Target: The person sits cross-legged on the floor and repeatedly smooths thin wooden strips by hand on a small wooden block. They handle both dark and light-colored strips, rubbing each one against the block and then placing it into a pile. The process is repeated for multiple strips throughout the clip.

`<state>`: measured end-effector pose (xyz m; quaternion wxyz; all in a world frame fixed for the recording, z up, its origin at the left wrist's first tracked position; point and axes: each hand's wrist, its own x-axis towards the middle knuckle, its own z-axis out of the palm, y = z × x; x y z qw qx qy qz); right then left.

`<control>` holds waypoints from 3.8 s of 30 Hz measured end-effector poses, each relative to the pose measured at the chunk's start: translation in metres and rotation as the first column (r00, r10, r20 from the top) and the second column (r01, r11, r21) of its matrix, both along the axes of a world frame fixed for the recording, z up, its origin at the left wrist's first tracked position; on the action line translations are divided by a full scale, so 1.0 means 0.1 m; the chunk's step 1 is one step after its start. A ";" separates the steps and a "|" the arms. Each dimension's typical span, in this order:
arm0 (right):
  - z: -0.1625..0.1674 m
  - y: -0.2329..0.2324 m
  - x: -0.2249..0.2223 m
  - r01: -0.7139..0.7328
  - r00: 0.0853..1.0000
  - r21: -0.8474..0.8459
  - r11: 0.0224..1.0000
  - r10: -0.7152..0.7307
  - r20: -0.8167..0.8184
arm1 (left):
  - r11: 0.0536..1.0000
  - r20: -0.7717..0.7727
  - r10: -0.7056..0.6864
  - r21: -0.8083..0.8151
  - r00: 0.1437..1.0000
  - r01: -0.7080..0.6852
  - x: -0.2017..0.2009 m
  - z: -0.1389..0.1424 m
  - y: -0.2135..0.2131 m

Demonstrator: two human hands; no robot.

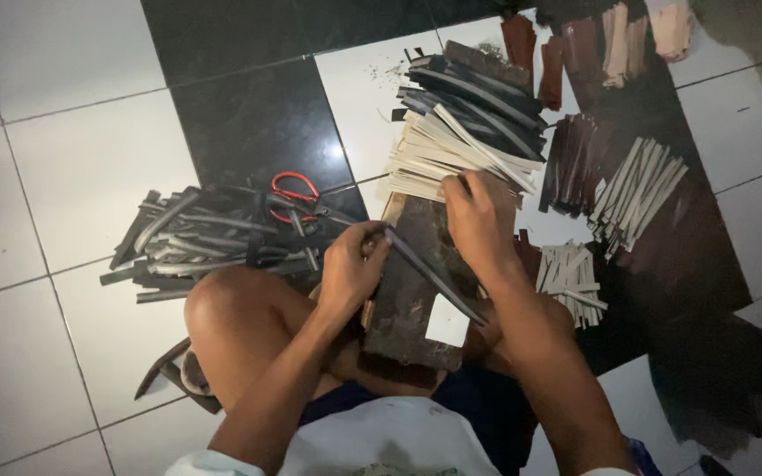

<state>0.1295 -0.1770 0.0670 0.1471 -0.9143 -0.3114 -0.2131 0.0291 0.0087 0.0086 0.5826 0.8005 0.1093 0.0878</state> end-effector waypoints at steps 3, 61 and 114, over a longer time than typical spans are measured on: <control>0.09 -0.02 -0.09 -0.016 0.999 0.073 0.997 0.018 -0.026 | 1.000 -0.035 -0.020 -0.008 0.999 0.019 -0.02 0.01 -0.02; -0.12 -0.14 -1.14 0.431 0.565 0.241 0.869 -0.052 -0.823 | 0.994 -0.033 -0.100 0.047 0.994 0.101 -0.07 -0.08 -0.15; -0.07 -0.47 -1.17 0.433 0.429 0.036 0.901 -0.171 -0.887 | 0.386 0.061 -0.714 0.865 0.697 0.320 -0.16 0.31 0.15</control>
